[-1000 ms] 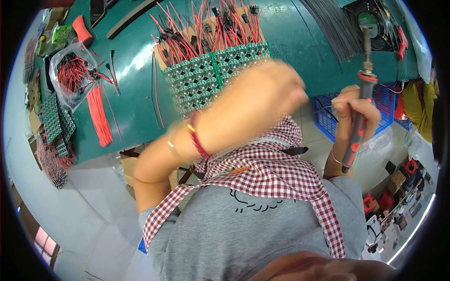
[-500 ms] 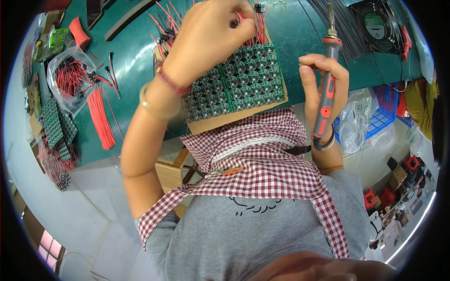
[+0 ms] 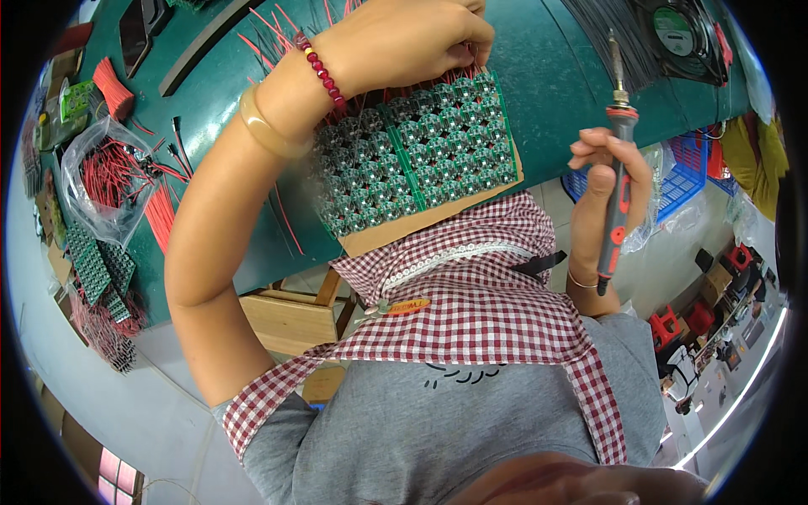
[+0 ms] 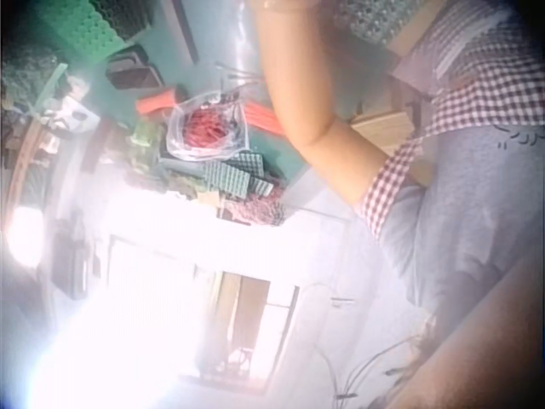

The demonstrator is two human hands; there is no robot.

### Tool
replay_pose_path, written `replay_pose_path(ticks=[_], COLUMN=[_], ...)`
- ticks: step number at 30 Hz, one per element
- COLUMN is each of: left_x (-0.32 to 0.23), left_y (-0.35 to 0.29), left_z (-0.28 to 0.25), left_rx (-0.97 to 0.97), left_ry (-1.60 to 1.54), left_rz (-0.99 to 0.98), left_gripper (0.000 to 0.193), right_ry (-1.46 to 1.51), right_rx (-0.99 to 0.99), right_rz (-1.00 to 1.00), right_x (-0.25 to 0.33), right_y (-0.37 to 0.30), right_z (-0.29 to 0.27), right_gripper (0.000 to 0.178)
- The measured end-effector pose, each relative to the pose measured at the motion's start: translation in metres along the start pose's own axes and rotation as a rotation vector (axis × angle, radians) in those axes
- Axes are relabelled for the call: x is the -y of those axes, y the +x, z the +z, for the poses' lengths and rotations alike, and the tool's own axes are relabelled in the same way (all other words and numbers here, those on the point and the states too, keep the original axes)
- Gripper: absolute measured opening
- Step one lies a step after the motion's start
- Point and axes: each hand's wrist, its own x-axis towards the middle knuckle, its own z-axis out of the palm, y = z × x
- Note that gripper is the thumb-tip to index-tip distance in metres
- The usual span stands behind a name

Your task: The person solders components on an array of circuit boards using a soldering iron, then arranges and gathers the connected wires along the edge of the board by hand.

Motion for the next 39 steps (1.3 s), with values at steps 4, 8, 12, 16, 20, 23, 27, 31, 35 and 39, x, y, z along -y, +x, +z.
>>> replay_pose_path(ticks=[4,8,12,16,20,23,27,31,35,39], left_x=[0.002,0.000,0.000,0.000,-0.001,0.003,-0.003,0.002,0.004,0.007], left_y=[0.000,0.003,0.008,0.008,0.008,0.006,0.011,0.014,0.015,0.010], left_z=[-0.003,-0.007,-0.008,-0.009,-0.012,-0.004,-0.011,-0.005,-0.006,-0.005], left_rx=[0.040,0.096,0.147,0.171,0.171,0.081,0.108,0.131,0.161,0.079], left_ry=[0.020,0.025,0.011,-0.012,-0.078,-0.050,0.014,0.063,0.009,-0.043], left_rz=[0.017,0.023,0.018,-0.002,-0.011,-0.003,0.044,0.040,0.007,0.056], left_gripper=[0.010,0.010,0.010,0.010,0.009,0.009,0.008,0.006,0.004,0.004], right_ry=[0.096,0.182,0.180,0.180,0.162,0.154,0.177,0.097,-0.033,-0.099], right_rx=[0.054,0.067,0.100,0.100,0.051,0.005,-0.003,0.007,0.046,0.047], right_rz=[-0.047,-0.034,-0.054,-0.072,-0.062,-0.071,-0.043,-0.044,-0.116,-0.176], right_x=[0.000,0.001,0.000,-0.003,-0.003,-0.008,-0.003,-0.006,-0.009,-0.011], right_y=[-0.005,-0.007,-0.009,-0.011,-0.009,-0.005,-0.009,-0.015,-0.014,-0.014], right_z=[0.014,0.029,0.040,0.045,0.044,0.043,0.049,0.054,0.056,0.056], right_gripper=[0.031,0.029,0.029,0.028,0.027,0.027,0.031,0.037,0.039,0.039])
